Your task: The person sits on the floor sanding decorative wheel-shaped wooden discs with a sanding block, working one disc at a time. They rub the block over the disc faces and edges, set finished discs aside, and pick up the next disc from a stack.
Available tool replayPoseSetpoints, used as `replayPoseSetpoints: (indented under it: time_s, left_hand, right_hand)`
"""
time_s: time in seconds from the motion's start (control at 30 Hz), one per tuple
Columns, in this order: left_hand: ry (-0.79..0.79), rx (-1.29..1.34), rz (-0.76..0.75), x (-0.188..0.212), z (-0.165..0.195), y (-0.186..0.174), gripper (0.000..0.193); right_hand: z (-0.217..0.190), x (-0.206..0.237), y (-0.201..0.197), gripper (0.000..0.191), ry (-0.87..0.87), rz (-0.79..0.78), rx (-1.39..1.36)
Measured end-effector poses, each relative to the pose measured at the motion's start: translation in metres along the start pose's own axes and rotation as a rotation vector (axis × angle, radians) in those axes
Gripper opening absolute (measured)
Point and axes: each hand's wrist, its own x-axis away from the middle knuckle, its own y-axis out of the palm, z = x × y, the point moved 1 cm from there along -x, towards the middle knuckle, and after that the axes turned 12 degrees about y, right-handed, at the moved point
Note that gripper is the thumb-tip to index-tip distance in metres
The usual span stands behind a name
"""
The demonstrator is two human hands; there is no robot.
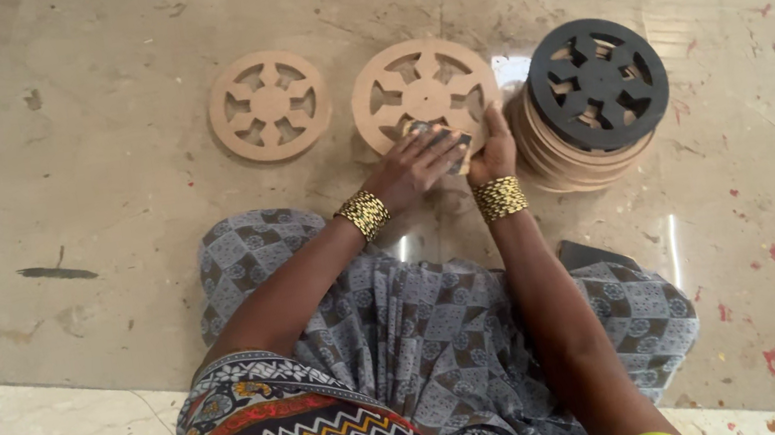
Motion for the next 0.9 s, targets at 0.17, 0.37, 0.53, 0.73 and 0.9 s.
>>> replayPoseSetpoints:
  time_s: [0.17, 0.37, 0.53, 0.73, 0.9]
  left_hand:
    - [-0.254, -0.086, -0.062, 0.055, -0.04, -0.006, 0.054]
    - [-0.537, -0.034, -0.098, 0.102, -0.073, -0.031, 0.053]
    - [-0.648, 0.011, -0.107, 0.124, -0.081, -0.051, 0.052]
    - [-0.66, 0.082, 0.023, 0.124, -0.092, -0.052, 0.037]
    - [-0.784, 0.072, 0.117, 0.128, -0.099, -0.05, 0.035]
  right_hand:
    - [0.068, -0.032, 0.035, 0.04, 0.084, 0.012, -0.101]
    - [0.15, -0.06, 0.089, 0.046, 0.121, 0.059, -0.114]
    - [0.185, -0.067, 0.115, 0.043, 0.139, 0.222, -0.151]
    - [0.195, -0.079, 0.124, 0.047, 0.171, 0.558, 0.337]
    - [0.205, -0.088, 0.131, 0.055, 0.051, 0.555, 0.792]
